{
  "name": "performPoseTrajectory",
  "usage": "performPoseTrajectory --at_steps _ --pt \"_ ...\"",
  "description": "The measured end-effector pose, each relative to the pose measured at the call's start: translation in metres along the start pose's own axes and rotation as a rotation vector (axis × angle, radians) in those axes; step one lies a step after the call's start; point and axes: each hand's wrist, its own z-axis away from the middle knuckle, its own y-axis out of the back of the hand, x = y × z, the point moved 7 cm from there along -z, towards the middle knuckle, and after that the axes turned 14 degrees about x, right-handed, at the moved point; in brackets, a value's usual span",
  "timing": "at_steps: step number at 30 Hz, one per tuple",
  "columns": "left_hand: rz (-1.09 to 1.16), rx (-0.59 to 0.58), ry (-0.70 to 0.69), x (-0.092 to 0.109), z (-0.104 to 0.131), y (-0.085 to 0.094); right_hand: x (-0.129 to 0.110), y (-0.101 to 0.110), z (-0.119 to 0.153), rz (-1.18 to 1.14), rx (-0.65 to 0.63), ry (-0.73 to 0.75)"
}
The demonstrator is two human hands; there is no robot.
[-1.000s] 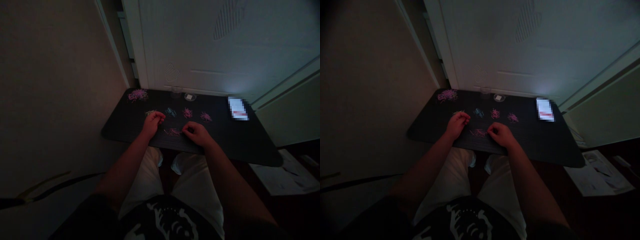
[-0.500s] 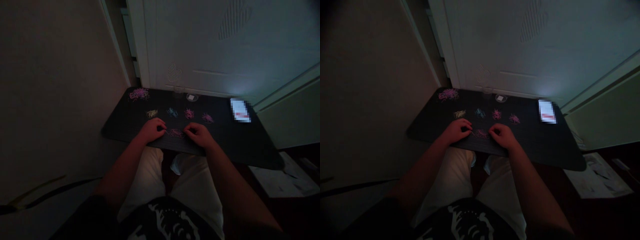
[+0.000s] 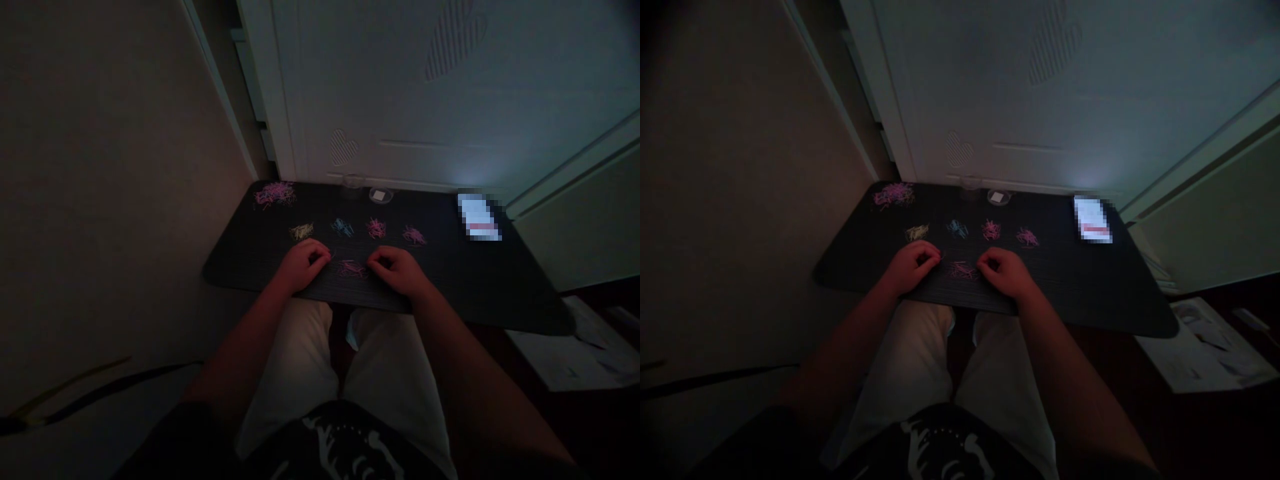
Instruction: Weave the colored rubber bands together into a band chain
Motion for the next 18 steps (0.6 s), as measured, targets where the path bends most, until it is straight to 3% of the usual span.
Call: performPoseTrajectory --at_steps 11,18 --pt "0.081 0.027 0.077 -0.005 -0.001 0.003 0.0 -0.001 0.001 0.014 -0.003 0.003" --pt "0.203 0.076 0.215 -0.017 0.0 0.006 -0.002 0.0 0.001 0.028 0.002 -0.003"
